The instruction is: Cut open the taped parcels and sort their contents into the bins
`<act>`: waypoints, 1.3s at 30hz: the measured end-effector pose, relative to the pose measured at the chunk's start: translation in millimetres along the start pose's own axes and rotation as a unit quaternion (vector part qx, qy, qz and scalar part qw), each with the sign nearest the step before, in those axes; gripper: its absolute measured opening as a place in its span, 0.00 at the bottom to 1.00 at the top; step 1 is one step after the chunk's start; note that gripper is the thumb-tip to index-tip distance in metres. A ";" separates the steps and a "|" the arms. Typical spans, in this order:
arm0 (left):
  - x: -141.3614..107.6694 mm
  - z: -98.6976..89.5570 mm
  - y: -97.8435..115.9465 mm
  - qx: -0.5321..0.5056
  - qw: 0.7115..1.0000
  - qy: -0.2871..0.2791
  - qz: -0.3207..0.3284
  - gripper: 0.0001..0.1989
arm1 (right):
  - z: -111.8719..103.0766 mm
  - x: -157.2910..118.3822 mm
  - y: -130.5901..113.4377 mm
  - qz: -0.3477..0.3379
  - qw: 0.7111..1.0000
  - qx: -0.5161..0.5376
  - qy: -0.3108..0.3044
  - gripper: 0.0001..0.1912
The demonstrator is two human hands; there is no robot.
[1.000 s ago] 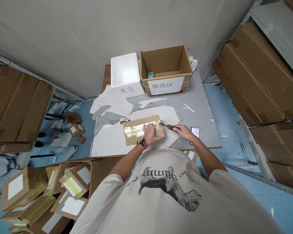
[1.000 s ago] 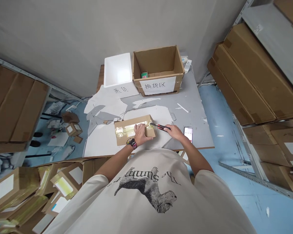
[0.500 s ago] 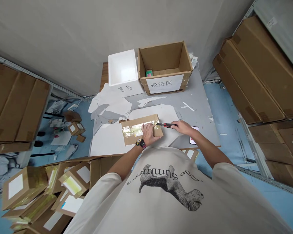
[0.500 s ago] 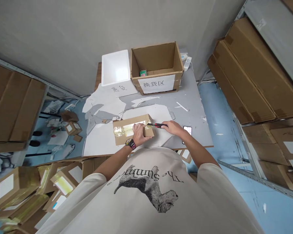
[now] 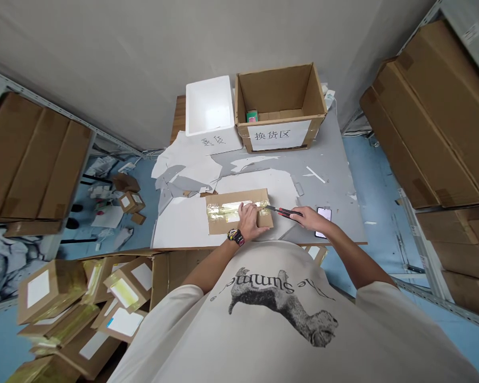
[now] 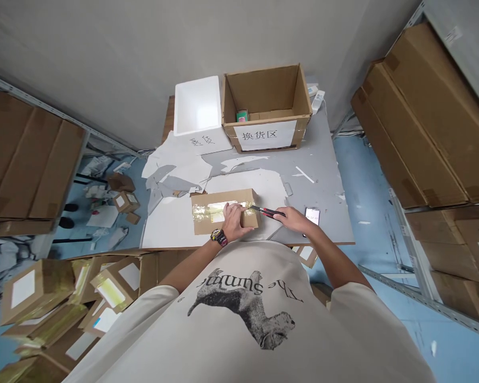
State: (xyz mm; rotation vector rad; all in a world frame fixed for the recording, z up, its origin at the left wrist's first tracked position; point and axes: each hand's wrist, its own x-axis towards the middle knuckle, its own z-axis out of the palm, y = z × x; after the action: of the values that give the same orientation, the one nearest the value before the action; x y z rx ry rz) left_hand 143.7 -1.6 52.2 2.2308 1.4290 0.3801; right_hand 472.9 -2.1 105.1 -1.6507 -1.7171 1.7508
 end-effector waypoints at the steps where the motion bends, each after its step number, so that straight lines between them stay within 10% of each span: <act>1: 1.3 -0.4 -0.4 -0.001 1.000 -0.001 0.001 0.45 | -1.1 -0.2 1.0 -0.009 1.000 -0.012 0.005 0.26; 9: 19.8 -9.0 -7.2 0.001 1.000 -0.011 0.001 0.43 | -6.7 9.0 4.3 -0.027 0.983 -0.149 0.103 0.16; 18: 42.6 -40.5 -26.0 0.045 0.996 -0.072 0.010 0.37 | 45.4 14.4 5.8 0.003 0.982 -0.121 0.141 0.18; 24: 41.7 -22.5 -14.1 -0.010 0.993 -0.001 -0.118 0.20 | 64.4 12.7 -2.6 0.056 0.971 -0.169 0.159 0.20; 39: 30.4 -27.5 -2.7 -0.104 0.984 0.110 -0.094 0.07 | 38.6 12.4 -29.3 0.034 0.968 -0.216 0.122 0.19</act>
State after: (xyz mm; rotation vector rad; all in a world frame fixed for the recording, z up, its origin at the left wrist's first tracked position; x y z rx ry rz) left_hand 141.6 33.2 73.8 1.9164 1.6162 0.6950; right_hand 423.3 -5.9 110.1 -2.0174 -2.0366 1.1827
